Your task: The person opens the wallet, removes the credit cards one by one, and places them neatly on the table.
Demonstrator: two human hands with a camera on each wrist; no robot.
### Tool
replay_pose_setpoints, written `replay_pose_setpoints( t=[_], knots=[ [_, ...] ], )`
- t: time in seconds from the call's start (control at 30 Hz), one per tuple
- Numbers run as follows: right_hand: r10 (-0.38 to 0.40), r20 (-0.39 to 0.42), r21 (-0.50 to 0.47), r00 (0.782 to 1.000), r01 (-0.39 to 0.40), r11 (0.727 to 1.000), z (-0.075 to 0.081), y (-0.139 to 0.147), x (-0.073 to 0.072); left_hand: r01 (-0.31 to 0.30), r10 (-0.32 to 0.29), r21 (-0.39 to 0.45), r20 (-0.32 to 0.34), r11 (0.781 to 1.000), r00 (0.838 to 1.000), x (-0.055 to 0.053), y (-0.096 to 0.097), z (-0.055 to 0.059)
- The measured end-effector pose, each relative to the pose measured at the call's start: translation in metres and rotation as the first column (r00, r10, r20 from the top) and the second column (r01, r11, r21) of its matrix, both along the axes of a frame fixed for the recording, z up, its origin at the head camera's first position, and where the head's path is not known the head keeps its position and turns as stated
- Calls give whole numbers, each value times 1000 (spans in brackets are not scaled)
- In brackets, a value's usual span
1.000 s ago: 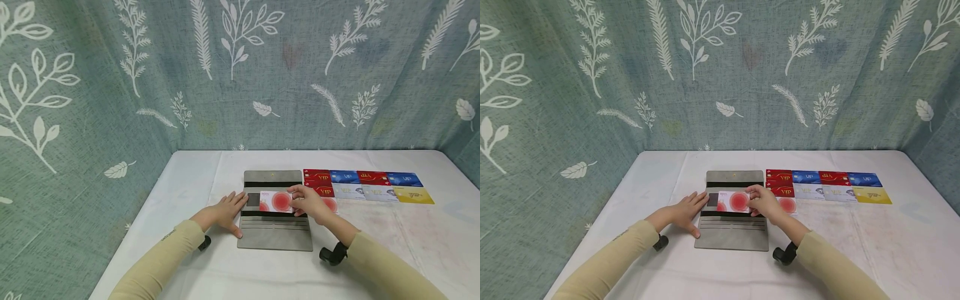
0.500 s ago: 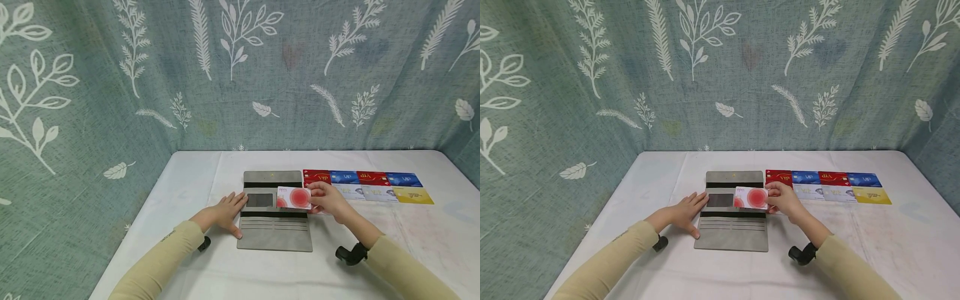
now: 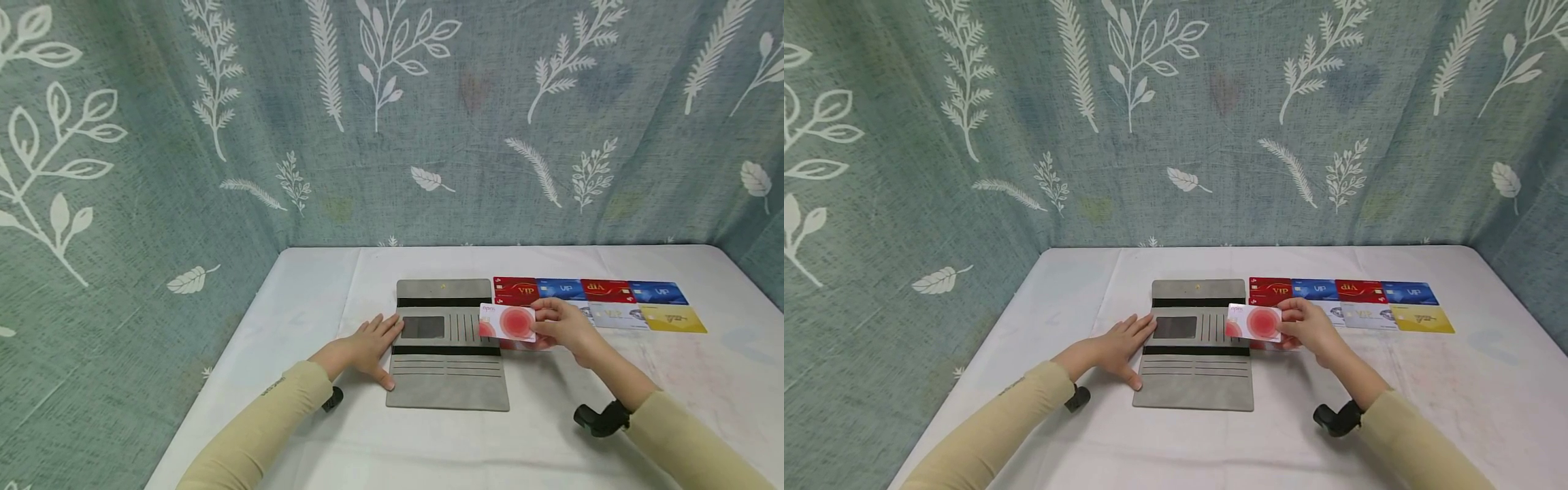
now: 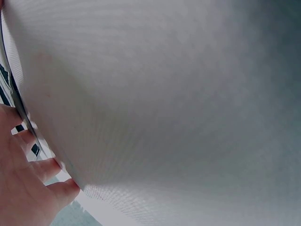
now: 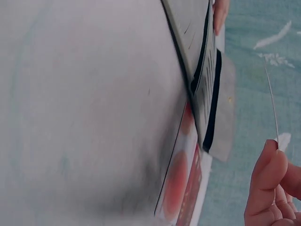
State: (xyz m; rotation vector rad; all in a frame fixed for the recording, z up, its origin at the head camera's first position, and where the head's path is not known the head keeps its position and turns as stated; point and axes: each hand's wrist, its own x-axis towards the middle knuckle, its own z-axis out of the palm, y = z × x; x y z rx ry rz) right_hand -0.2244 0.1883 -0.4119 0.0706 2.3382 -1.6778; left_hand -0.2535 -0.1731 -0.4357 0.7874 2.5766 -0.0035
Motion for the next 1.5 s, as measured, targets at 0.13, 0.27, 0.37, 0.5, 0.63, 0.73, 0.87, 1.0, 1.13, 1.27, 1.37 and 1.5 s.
replay_pose_setpoints(
  t=[0.13, 0.27, 0.37, 0.5, 0.63, 0.73, 0.87, 1.0, 1.13, 1.27, 1.37, 1.5],
  knots=[
    [15, -6, 9, 1000, -15, 1000, 0, 8, 1, -2, 2, 8, 3, 1000, 1000, 0, 0, 0],
    [15, 6, 25, 1000, -15, 1000, 0, 17, 2, 0, 0, 13, 2, 1000, 1000, 1, 0, -1],
    [12, 12, 33, 1000, -12, 999, 0, 24, 3, -1, 1, 13, 1, 1000, 1000, 0, -1, -1],
    [12, 13, 29, 1000, -12, 1000, 0, 35, 4, -4, 4, 3, -2, 1000, 1000, 0, -1, -3],
    [3, 20, 29, 1000, -3, 1000, 1, 45, 4, -7, 7, -4, -1, 1000, 1000, -1, 0, -4],
    [-4, 22, 40, 1000, 3, 999, 1, 53, 6, -9, 9, -2, 2, 1000, 1000, -1, 0, -4],
    [-21, 23, 59, 1000, 19, 998, 0, 62, 7, -7, 7, -3, 2, 1000, 1000, -1, 0, -3],
    [-34, 20, 85, 999, 32, 996, -2, 71, 8, -7, 7, -6, 2, 1000, 1000, -1, 0, -3],
    [-44, 11, 108, 999, 42, 993, -4, 78, 9, -8, 8, -6, 4, 1000, 1000, -1, 1, -2],
    [-44, 3, 123, 999, 43, 991, -5, 85, 10, -7, 7, -7, 3, 1000, 1000, 0, 1, -2],
    [-52, 6, 123, 999, 51, 991, -6, 90, 12, -6, 6, -6, 3, 1000, 1000, -1, 1, -1],
    [-62, 18, 124, 998, 59, 991, -8, 96, 13, -5, 5, -5, 3, 1000, 1000, -1, 0, -2]
  ],
)
